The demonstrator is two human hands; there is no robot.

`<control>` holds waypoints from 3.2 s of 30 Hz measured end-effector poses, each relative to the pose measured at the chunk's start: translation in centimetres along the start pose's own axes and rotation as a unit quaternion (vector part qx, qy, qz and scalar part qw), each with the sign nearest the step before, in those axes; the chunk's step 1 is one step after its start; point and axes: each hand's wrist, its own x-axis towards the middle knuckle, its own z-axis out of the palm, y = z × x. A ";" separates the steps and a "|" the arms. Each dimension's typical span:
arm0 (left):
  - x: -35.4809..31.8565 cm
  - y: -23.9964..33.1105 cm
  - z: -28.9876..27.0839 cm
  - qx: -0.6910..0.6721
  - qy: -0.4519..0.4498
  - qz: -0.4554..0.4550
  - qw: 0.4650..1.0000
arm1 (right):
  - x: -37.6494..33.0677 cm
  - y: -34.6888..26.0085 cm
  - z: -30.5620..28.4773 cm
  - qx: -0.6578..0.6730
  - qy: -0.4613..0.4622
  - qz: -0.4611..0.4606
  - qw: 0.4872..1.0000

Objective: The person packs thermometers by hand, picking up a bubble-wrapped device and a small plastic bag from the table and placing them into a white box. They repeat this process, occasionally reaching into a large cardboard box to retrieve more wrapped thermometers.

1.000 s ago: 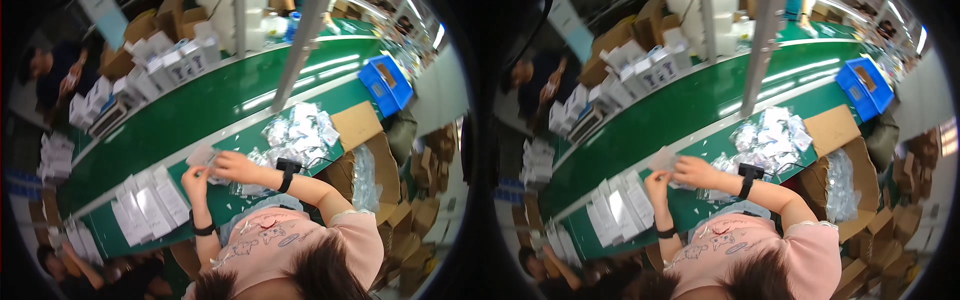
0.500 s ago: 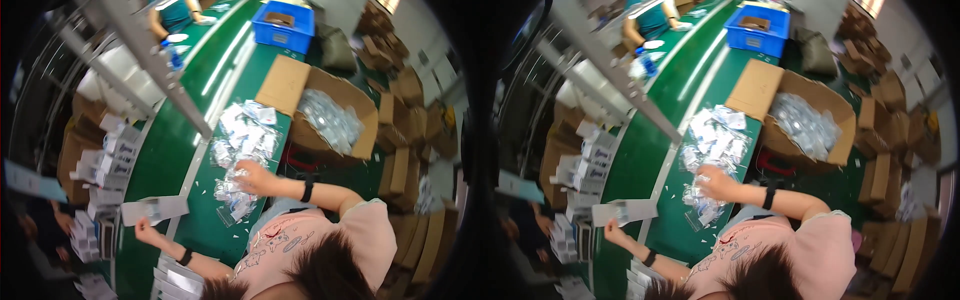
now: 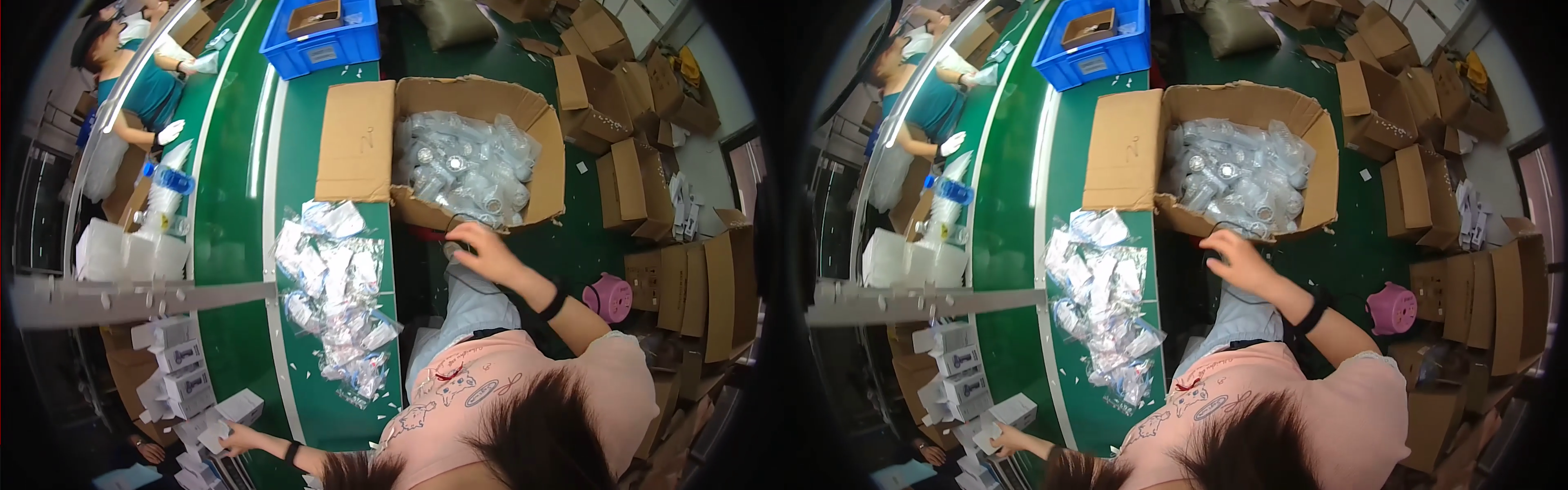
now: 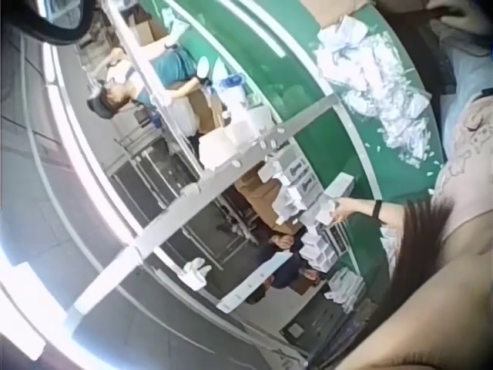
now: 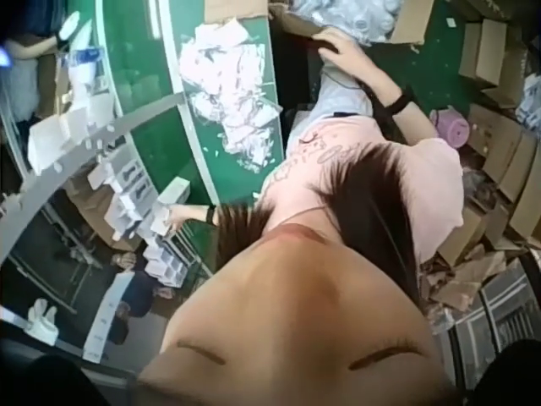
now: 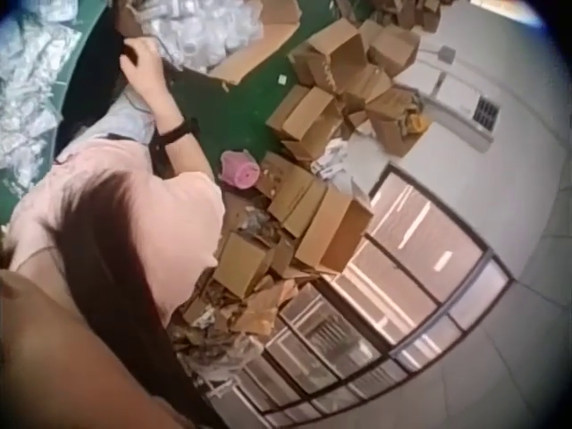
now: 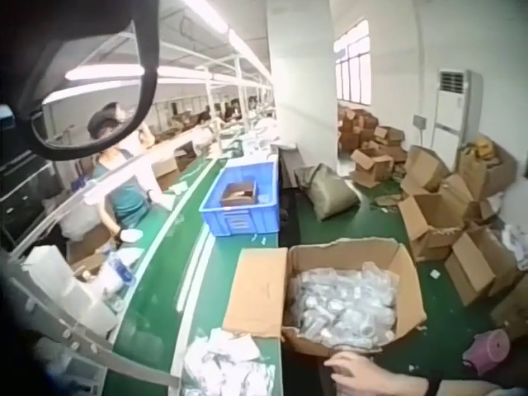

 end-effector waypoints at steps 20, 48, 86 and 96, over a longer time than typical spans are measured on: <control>-53.7 56.0 -32.0 -0.022 -0.647 0.711 0.274 | 8.2 19.5 -18.3 -0.229 -0.064 0.104 0.966; -55.2 55.2 -25.8 -0.260 -0.955 -0.125 0.059 | 26.8 36.5 -17.7 -0.370 0.065 0.468 0.800; -51.4 53.6 -24.8 -0.424 -0.852 -0.306 0.005 | 26.7 41.3 -15.2 -0.353 0.138 0.524 0.763; -48.4 54.3 -27.1 -0.449 -0.828 -0.335 -0.021 | 24.5 37.0 -14.9 -0.230 -0.142 0.371 0.888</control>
